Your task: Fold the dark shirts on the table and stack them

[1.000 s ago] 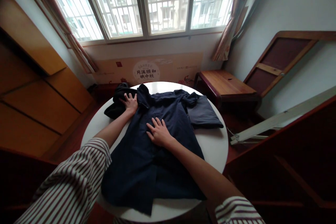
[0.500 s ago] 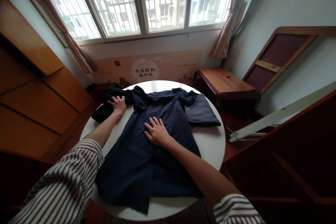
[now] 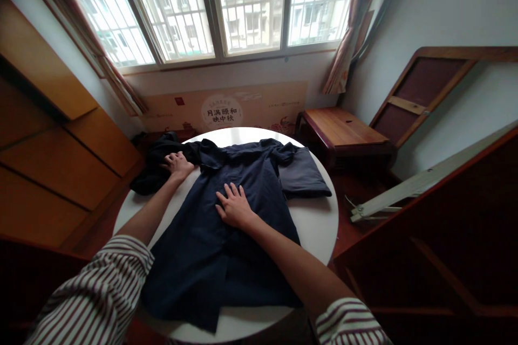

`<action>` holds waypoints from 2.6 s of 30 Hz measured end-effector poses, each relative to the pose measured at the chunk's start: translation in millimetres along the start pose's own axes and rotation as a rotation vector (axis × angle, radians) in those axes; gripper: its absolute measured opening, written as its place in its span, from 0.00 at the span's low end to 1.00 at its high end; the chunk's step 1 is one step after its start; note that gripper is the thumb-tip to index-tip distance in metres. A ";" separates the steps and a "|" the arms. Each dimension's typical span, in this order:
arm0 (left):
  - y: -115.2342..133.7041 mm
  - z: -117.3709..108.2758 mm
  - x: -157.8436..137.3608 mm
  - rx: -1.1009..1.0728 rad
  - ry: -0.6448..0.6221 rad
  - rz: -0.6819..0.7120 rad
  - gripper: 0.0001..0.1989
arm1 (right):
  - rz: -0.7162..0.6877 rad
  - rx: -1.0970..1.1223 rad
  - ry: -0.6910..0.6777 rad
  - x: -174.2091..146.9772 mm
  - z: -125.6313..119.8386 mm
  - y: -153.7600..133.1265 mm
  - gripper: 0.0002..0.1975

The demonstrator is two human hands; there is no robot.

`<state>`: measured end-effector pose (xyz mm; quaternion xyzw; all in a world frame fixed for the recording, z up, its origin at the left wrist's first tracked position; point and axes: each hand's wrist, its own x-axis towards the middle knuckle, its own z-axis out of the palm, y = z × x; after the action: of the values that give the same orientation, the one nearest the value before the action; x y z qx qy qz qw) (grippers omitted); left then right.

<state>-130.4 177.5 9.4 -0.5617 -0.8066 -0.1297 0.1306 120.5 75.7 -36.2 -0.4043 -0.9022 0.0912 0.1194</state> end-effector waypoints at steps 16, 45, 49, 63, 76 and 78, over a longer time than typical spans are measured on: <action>153.7 19.5 24.5 -0.219 -0.139 0.515 0.32 | -0.013 0.030 0.022 -1.4 3.4 1.1 0.27; 35.4 -35.6 -0.1 -0.132 0.013 0.403 0.20 | -0.011 0.037 0.008 0.0 3.5 0.7 0.28; 27.2 -10.2 -73.3 -0.120 -0.171 0.648 0.18 | -0.018 0.022 0.018 0.4 3.3 1.1 0.28; -54.2 -71.7 -217.4 -0.341 -0.244 0.773 0.13 | -0.017 0.032 0.070 -12.1 -20.2 0.0 0.24; -115.0 -74.0 -286.3 -0.411 -0.074 1.030 0.24 | 0.049 0.163 -0.164 -167.1 -64.9 -4.9 0.22; -121.2 -68.0 -285.1 -0.379 -0.019 0.981 0.26 | 0.019 0.133 -0.146 -173.0 -64.0 -9.9 0.11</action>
<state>-144.5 -136.0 -36.4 -0.8881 -0.4125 -0.1919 0.0648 243.5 -56.4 2.9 -0.3964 -0.8966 0.1813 0.0789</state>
